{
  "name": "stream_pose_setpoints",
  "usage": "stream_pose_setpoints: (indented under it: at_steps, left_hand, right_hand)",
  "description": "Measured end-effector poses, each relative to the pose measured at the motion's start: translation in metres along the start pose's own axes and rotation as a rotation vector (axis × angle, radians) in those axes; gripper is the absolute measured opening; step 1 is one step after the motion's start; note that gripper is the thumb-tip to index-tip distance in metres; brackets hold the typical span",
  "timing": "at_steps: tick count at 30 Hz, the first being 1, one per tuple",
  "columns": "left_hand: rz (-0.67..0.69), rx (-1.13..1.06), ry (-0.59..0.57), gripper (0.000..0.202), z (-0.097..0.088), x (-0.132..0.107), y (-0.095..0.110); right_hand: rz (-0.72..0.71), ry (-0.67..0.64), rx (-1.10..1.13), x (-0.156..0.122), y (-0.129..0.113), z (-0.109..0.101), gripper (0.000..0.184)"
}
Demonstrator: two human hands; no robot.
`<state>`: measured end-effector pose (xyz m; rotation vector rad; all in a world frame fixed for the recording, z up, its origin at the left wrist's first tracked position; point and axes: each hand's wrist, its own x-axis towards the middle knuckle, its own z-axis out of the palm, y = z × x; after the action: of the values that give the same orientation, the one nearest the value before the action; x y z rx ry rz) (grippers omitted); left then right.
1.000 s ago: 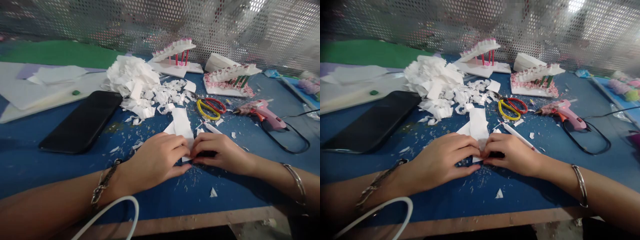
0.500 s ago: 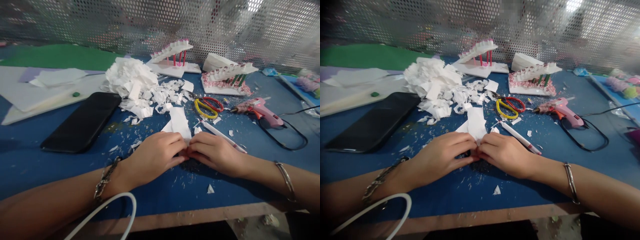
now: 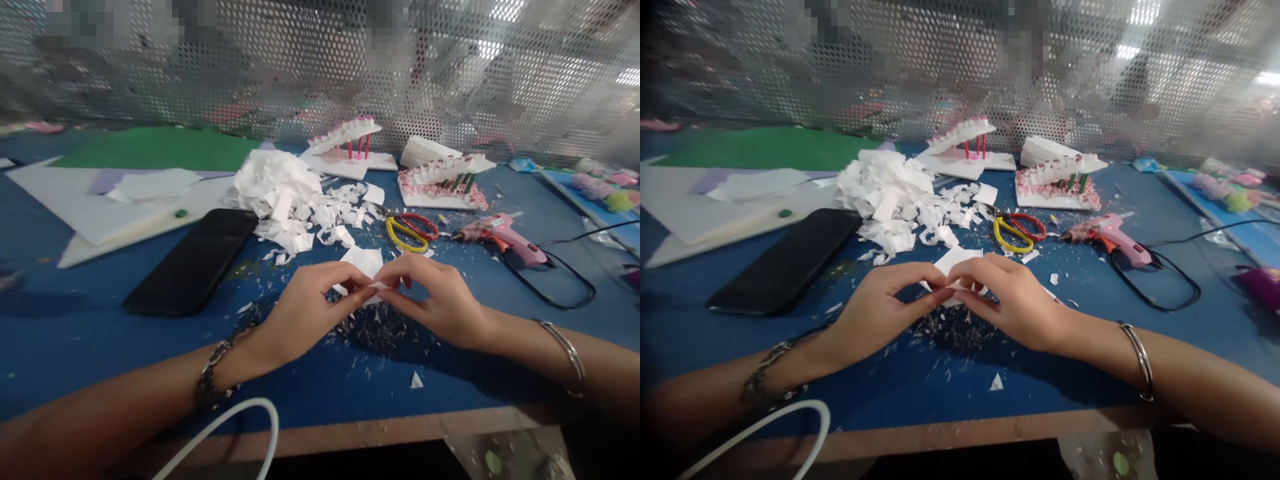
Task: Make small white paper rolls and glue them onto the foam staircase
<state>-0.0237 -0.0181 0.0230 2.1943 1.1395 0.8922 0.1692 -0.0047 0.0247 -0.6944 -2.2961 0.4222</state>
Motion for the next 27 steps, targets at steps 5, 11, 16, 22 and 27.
stream_pose_setpoints:
  at_steps: [5, 11, 16, 22, 27]
  left_hand:
    - [-0.013, -0.127, 0.05, 0.02, -0.008, 0.009, 0.007]
    - [0.003, -0.23, 0.093, 0.016, -0.017, 0.027, 0.015]
    - [0.064, -0.293, 0.082, 0.011, -0.023, 0.046, 0.02]
    - [0.105, -0.371, 0.064, 0.01, -0.022, 0.059, 0.019]
    - [0.046, -0.345, 0.059, 0.011, -0.02, 0.059, 0.018]
  right_hand:
    - [-0.098, 0.046, 0.0, 0.019, -0.004, -0.014, 0.008]
    - [-0.146, 0.107, -0.066, 0.032, -0.009, -0.036, 0.006]
    - [-0.193, 0.134, -0.161, 0.037, -0.009, -0.05, 0.012]
    - [-0.205, 0.187, -0.192, 0.04, -0.004, -0.056, 0.01]
    - [-0.23, 0.202, -0.256, 0.038, 0.002, -0.052, 0.009]
